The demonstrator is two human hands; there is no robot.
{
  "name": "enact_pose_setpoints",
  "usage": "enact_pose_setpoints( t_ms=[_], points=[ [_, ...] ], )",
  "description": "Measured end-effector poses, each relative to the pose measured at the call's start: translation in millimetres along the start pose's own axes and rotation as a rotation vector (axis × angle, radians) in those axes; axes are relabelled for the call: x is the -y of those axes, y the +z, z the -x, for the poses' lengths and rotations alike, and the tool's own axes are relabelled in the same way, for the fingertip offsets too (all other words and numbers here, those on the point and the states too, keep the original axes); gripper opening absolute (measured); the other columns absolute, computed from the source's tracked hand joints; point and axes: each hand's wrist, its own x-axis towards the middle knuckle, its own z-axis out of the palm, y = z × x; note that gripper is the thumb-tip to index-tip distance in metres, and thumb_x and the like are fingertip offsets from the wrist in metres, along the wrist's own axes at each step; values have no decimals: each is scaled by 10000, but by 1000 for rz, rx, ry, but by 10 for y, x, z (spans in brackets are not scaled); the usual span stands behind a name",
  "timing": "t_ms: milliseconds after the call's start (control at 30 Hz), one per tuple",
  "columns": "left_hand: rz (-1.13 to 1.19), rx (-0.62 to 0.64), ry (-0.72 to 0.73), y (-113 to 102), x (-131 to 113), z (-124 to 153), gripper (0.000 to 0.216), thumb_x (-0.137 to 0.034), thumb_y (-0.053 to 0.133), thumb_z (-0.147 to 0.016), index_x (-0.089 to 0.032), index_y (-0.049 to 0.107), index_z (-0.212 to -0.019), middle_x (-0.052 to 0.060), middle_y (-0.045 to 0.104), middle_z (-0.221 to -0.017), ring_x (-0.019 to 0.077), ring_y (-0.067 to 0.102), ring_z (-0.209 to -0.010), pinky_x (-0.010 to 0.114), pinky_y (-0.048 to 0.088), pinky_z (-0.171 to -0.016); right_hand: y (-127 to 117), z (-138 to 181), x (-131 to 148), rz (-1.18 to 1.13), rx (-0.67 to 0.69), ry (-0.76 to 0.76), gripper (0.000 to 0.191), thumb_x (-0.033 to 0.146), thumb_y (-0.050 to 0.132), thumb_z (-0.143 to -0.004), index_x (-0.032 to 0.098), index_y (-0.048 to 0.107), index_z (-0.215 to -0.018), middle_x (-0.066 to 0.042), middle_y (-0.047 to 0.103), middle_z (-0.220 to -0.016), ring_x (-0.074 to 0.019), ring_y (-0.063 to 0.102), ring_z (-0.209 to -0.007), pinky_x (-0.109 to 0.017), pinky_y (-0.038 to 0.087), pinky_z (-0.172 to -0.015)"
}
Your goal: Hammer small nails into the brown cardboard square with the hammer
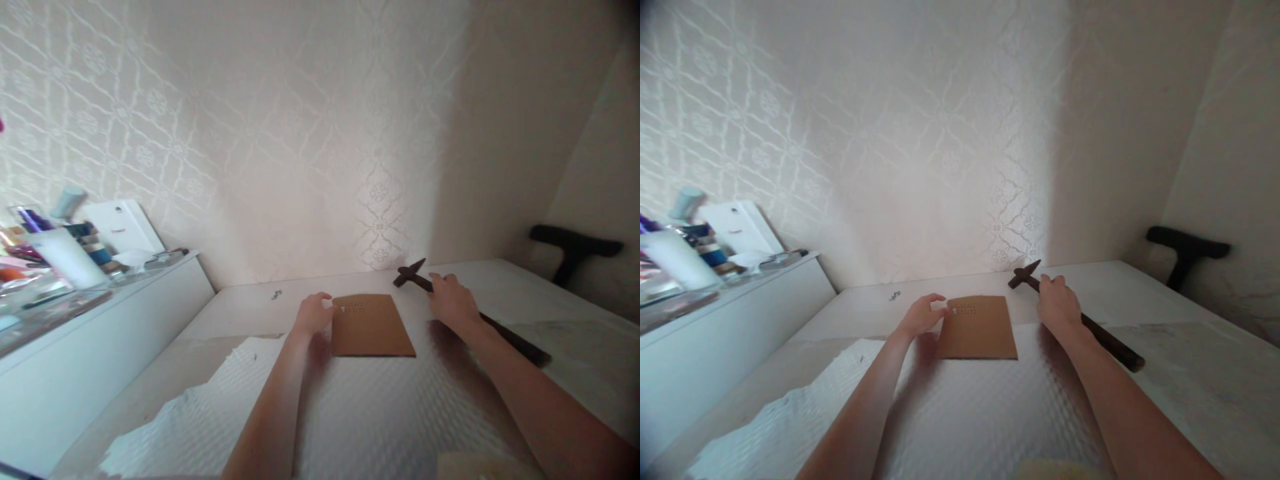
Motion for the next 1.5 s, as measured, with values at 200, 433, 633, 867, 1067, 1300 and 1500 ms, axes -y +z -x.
enact_pose_setpoints(
  t_ms=[200,433,633,867,1067,1300,1500],
  points=[
    [-179,277,-20,-59,-7,116,784,-620,597,-668,-247,402,-1329,150,229,-1452,360,104,-1343,571,165,-1026,-98,33,181,-117,-167,-166,310,115,432,-844,107,533,-1137,-161,548,-1021,-247,570,-852,-330,434,-730],
    [-271,249,-36,20,-35,166,859,-756,492,-636,-300,353,-1351,142,135,-1477,385,14,-1341,653,51,-992,-188,165,393,-138,-125,-412,357,79,385,-850,168,503,-1176,-98,591,-1054,-230,544,-924,-312,414,-758],
    [-258,267,47,150,-165,211,856,-788,370,-682,-321,253,-1390,138,159,-1477,371,37,-1346,649,51,-994,-264,269,523,-133,-85,-503,404,73,347,-851,195,483,-1212,-75,571,-1096,-199,583,-855,-274,417,-657],
    [-260,271,36,169,-178,221,848,-785,372,-686,-324,250,-1388,129,155,-1479,378,44,-1344,656,69,-988,-282,269,525,-196,-77,-547,431,54,349,-832,199,494,-1211,-73,577,-1093,-201,562,-927,-284,423,-743],
    [-251,274,52,177,-165,217,865,-793,355,-682,-326,224,-1398,134,148,-1479,386,70,-1340,666,75,-981,-240,268,499,-196,-80,-577,425,49,362,-824,208,514,-1188,-63,577,-1100,-196,565,-928,-279,427,-735],
    [-258,268,57,184,-164,206,869,-799,351,-679,-326,227,-1397,136,163,-1476,392,90,-1336,680,88,-968,-252,273,500,-198,-90,-568,427,46,363,-819,200,510,-1189,-65,580,-1096,-199,562,-931,-283,425,-736],
    [-253,276,57,165,-178,216,878,-803,342,-681,-316,221,-1401,151,158,-1474,388,84,-1338,680,82,-968,-240,269,499,-182,-78,-583,418,39,364,-819,202,517,-1172,-56,578,-1096,-198,565,-921,-281,423,-728]
  ],
)
